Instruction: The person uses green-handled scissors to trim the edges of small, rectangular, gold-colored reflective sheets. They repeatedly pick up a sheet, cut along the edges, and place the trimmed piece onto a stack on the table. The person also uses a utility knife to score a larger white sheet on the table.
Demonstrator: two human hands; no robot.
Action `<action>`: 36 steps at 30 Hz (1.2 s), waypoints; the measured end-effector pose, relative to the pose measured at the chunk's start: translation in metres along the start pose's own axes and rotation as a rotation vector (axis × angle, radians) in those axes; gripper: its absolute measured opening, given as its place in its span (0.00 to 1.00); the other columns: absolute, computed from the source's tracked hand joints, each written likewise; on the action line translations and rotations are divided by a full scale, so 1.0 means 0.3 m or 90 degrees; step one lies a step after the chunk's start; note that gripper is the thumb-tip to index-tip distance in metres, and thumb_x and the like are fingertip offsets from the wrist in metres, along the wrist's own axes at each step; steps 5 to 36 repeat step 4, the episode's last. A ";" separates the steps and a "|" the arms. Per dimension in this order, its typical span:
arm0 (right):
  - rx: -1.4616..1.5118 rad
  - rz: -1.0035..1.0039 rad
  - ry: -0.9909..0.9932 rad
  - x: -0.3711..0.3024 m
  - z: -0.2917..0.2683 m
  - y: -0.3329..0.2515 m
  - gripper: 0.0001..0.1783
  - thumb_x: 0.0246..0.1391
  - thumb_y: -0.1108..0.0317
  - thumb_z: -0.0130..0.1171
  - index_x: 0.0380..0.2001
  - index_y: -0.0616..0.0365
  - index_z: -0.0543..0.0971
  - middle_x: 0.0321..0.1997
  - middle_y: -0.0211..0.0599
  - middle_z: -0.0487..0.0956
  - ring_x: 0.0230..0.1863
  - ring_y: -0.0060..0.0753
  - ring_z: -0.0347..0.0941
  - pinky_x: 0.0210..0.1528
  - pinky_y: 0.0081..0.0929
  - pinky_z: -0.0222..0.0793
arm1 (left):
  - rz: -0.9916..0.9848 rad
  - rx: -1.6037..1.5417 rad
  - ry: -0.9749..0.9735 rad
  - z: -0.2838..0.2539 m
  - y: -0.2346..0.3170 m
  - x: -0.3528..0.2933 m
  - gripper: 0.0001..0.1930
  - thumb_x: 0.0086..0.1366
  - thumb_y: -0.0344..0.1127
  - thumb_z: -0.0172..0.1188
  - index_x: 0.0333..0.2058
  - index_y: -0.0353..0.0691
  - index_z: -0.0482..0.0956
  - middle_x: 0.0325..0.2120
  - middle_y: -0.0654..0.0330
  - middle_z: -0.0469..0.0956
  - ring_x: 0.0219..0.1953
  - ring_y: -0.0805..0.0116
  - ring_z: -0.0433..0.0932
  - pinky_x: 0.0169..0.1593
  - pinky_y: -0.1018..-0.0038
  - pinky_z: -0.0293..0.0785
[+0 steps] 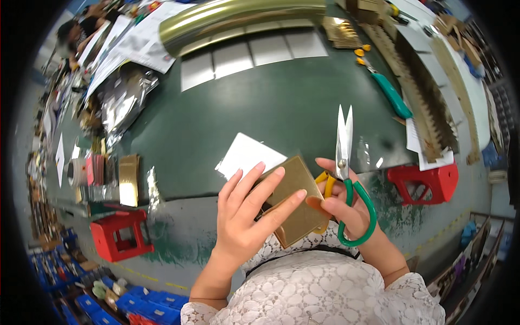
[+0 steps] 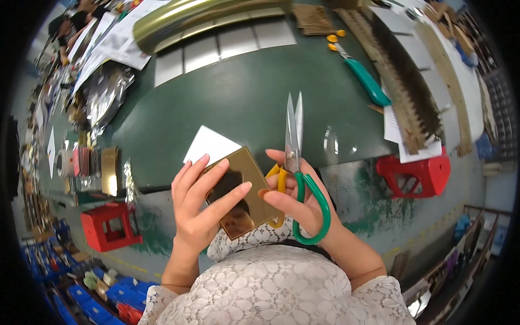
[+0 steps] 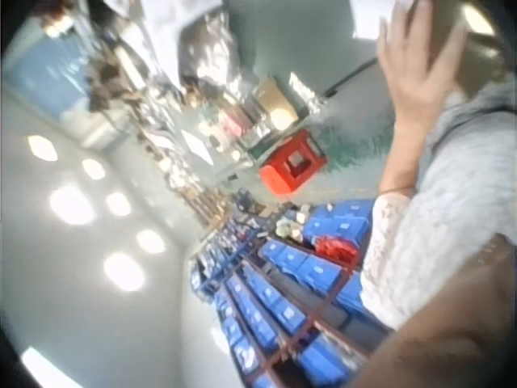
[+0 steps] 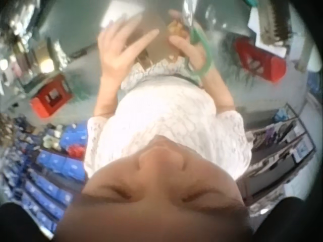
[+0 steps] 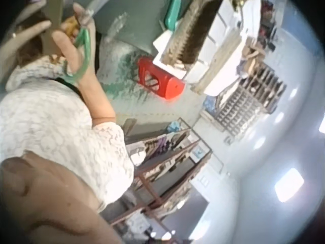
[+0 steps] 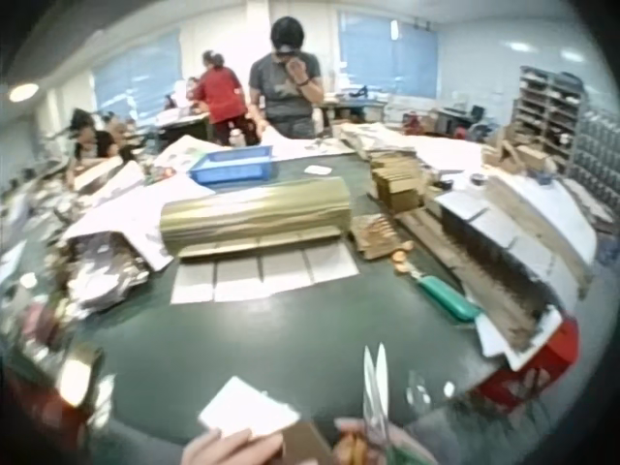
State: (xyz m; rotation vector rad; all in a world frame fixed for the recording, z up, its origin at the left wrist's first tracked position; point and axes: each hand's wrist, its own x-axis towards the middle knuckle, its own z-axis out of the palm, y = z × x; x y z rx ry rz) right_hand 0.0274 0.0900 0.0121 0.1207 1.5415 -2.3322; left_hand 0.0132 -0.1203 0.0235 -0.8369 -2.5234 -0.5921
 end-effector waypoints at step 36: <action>-0.087 -0.022 0.091 -0.032 -0.030 -0.039 0.33 0.52 0.74 0.61 0.61 0.56 0.63 0.37 0.25 0.71 0.37 0.14 0.65 0.42 0.12 0.63 | -0.218 -0.221 0.100 0.089 0.024 0.003 0.26 0.50 0.33 0.64 0.51 0.54 0.77 0.61 0.53 0.60 0.59 0.49 0.64 0.61 0.59 0.61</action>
